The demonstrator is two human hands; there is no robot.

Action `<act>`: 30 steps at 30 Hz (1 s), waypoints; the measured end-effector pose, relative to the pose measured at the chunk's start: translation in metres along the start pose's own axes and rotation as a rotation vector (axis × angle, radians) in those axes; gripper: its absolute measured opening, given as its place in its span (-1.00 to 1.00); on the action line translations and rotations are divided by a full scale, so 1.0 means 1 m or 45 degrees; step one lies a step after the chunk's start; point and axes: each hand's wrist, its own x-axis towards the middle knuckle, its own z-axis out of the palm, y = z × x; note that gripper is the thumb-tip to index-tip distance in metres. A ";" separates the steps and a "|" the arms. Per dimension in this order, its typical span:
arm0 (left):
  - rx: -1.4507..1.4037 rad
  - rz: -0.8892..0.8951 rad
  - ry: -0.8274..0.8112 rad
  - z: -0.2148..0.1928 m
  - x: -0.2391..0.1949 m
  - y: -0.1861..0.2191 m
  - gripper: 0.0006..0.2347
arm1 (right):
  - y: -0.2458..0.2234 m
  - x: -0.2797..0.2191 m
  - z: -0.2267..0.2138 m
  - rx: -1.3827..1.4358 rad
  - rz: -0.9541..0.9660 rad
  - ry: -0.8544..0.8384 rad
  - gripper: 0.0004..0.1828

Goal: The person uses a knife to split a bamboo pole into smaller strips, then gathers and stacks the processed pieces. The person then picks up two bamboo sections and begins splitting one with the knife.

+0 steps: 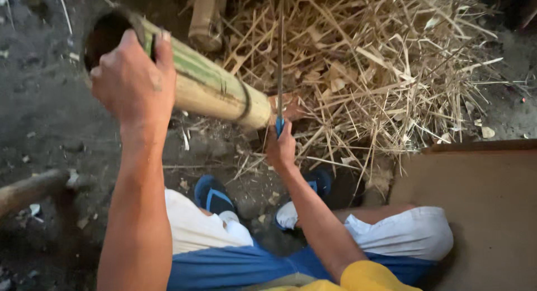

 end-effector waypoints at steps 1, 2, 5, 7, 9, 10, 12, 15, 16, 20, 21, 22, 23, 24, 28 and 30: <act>0.002 -0.006 -0.002 0.002 0.002 0.000 -0.61 | 0.010 0.005 0.004 -0.021 0.030 -0.033 -0.66; 0.004 -0.011 -0.004 0.003 0.003 0.001 -0.61 | 0.022 0.009 0.007 -0.041 0.060 -0.066 -0.67; -0.016 -0.011 0.012 0.006 0.007 0.016 -0.62 | 0.045 0.027 0.011 -0.250 0.104 -0.230 -0.67; -0.025 -0.001 0.030 0.008 0.003 0.021 -0.62 | 0.041 0.036 0.014 -0.331 -0.032 -0.111 -0.50; -0.017 0.032 0.097 0.010 0.009 0.025 -0.63 | 0.027 0.040 0.006 -0.264 -0.135 -0.032 -0.45; -0.036 0.061 0.148 0.011 0.019 0.027 -0.63 | 0.019 0.046 0.003 -0.148 -0.187 -0.003 -0.49; -0.044 0.091 0.120 0.008 0.000 0.018 -0.63 | 0.033 0.008 0.000 -0.043 -0.196 0.015 -0.55; -0.054 -0.095 -0.149 0.005 0.003 0.019 -0.61 | 0.057 0.021 0.018 -0.099 -0.041 0.010 -0.56; -0.058 -0.066 -0.068 0.002 0.003 0.017 -0.62 | 0.072 0.030 0.025 -0.175 0.114 -0.065 -0.56; -0.070 -0.026 0.013 0.000 0.015 0.010 -0.62 | 0.114 0.055 0.042 -0.370 0.361 -0.212 -0.57; -0.076 -0.060 -0.053 -0.001 0.002 0.007 -0.62 | 0.120 0.045 0.041 -0.360 0.341 -0.181 -0.57; -0.068 -0.052 -0.045 -0.001 -0.009 0.006 -0.63 | 0.121 0.037 0.035 -0.335 0.322 -0.144 -0.57; -0.058 -0.017 -0.010 0.001 -0.005 0.005 -0.65 | 0.107 0.040 0.038 -0.286 0.292 -0.094 -0.60; -0.047 0.018 0.024 0.001 -0.002 0.005 -0.66 | 0.092 0.037 0.034 -0.300 0.250 -0.131 -0.60; -0.124 0.162 0.155 0.005 -0.002 0.006 -0.72 | 0.022 0.020 -0.006 -0.355 -0.111 -0.244 -0.63; -0.117 0.245 0.242 0.008 -0.006 0.007 -0.72 | -0.003 0.013 -0.019 -0.329 -0.319 -0.220 -0.62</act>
